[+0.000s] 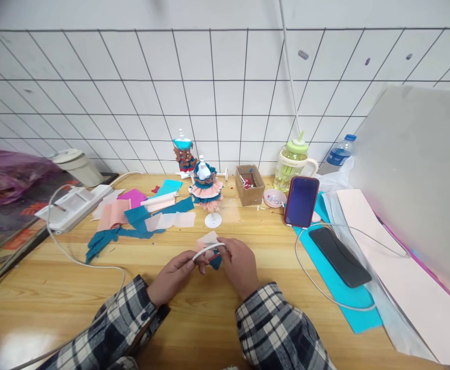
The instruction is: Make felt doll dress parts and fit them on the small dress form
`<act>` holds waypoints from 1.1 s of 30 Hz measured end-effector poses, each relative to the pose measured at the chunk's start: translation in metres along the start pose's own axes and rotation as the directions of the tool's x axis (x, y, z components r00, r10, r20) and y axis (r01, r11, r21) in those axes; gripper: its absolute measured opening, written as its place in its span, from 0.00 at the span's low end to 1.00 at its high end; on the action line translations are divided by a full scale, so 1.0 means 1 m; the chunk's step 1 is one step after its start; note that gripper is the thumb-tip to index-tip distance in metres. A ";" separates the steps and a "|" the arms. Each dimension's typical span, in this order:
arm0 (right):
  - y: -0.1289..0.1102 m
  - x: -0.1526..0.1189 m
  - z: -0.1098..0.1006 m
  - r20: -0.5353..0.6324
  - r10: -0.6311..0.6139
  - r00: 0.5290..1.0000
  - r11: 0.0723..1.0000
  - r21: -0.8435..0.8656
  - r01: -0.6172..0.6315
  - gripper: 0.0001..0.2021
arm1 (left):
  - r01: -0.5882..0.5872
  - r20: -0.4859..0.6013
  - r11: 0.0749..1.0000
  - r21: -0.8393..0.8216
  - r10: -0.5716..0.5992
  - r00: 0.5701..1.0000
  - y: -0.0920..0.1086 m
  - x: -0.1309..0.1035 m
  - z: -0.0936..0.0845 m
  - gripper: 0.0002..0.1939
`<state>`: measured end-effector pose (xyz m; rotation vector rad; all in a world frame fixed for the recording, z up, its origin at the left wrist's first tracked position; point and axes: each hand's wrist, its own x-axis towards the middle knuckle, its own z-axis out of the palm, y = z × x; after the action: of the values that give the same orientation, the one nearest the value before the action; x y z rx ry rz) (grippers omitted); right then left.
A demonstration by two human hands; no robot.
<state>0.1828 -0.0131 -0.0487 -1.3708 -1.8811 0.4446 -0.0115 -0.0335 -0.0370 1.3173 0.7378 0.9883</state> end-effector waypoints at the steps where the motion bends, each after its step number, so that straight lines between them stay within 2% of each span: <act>1: 0.001 0.001 0.000 0.030 -0.001 1.000 1.000 -0.019 0.001 0.13 | 0.004 0.000 1.000 -0.027 -0.004 1.000 -0.001 0.000 -0.001 0.14; 3: 0.002 0.001 -0.001 0.071 -0.012 0.997 0.998 -0.059 0.016 0.14 | 0.010 0.014 0.996 -0.083 -0.009 1.000 -0.002 0.000 -0.002 0.15; 7: -0.003 -0.001 -0.003 0.079 -0.070 0.994 0.988 -0.130 0.080 0.15 | 0.038 0.081 0.990 -0.139 -0.027 0.996 -0.003 -0.001 0.000 0.18; 12: -0.006 -0.004 -0.004 0.063 -0.132 0.989 0.981 -0.136 0.140 0.17 | 0.116 0.091 0.993 -0.004 -0.115 0.989 0.003 -0.001 0.004 0.20; 16: -0.008 -0.005 -0.005 0.029 -0.147 0.989 0.981 -0.120 0.149 0.16 | 0.118 0.102 0.993 0.029 -0.121 0.987 0.006 -0.002 0.005 0.16; 18: -0.010 -0.005 -0.005 -0.009 -0.129 0.992 0.986 -0.110 0.128 0.15 | 0.094 0.115 0.996 0.000 -0.093 0.989 0.005 -0.003 0.005 0.14; 21: -0.010 -0.002 -0.005 -0.049 -0.029 0.998 0.998 -0.060 0.026 0.17 | 0.025 0.090 0.999 -0.028 -0.022 0.996 0.003 -0.004 0.005 0.12; 23: -0.008 -0.001 -0.005 -0.017 0.030 0.999 0.999 -0.013 -0.030 0.17 | -0.013 0.067 1.000 0.014 0.012 0.998 0.003 -0.005 0.005 0.12; 26: -0.004 0.001 -0.004 0.044 0.054 0.998 0.998 0.036 -0.055 0.14 | -0.007 0.048 0.999 0.053 0.004 0.999 0.003 -0.005 0.003 0.12; 30: -0.004 0.001 -0.002 0.053 0.105 0.993 0.993 0.046 -0.107 0.14 | 0.013 0.064 1.000 0.019 -0.015 0.998 0.003 -0.003 0.001 0.10; 33: -0.004 0.000 -0.001 0.130 0.089 0.988 0.995 0.025 -0.093 0.15 | -0.004 0.092 1.000 -0.003 0.004 0.996 0.002 -0.002 0.001 0.12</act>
<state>0.1803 -0.0152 -0.0454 -1.4419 -1.9114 0.6182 -0.0118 -0.0358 -0.0354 1.3531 0.6637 0.9256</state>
